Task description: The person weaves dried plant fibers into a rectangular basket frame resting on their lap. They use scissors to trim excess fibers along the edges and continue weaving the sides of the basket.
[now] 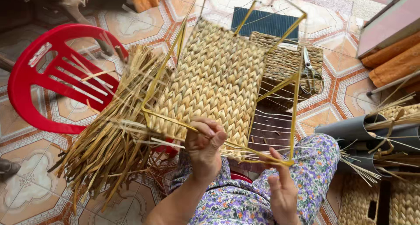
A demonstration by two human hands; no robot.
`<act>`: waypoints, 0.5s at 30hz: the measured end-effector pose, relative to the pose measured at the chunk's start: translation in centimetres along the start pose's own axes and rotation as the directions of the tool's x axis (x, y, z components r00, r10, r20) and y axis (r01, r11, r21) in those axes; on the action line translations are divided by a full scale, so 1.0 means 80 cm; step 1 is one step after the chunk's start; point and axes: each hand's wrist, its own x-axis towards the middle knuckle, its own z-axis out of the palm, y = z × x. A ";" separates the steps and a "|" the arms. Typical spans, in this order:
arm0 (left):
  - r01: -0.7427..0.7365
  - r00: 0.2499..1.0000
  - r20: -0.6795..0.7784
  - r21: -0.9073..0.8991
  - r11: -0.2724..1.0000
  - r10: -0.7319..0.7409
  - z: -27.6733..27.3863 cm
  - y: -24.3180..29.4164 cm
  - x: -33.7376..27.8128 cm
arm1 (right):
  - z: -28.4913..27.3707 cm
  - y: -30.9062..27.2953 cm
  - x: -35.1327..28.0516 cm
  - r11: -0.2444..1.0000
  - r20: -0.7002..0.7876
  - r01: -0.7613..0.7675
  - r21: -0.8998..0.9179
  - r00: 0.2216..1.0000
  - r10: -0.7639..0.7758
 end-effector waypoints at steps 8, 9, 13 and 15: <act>-0.050 0.977 0.207 0.029 0.998 0.043 0.046 -0.015 -0.029 | -0.014 -0.019 0.035 0.903 -0.417 0.311 0.298 0.893 -0.170; -0.100 0.965 0.248 0.054 0.994 0.083 0.052 -0.018 -0.032 | -0.016 -0.023 0.036 0.901 -0.451 0.372 0.224 0.859 -0.243; -0.271 0.898 0.384 0.095 0.958 0.216 0.067 -0.024 -0.037 | -0.018 -0.029 0.024 0.773 -0.567 0.542 -0.330 0.542 -0.621; -0.240 0.889 0.441 0.215 0.947 0.125 0.072 -0.023 -0.036 | -0.012 -0.027 0.011 0.641 -0.516 0.654 -0.402 0.417 -0.748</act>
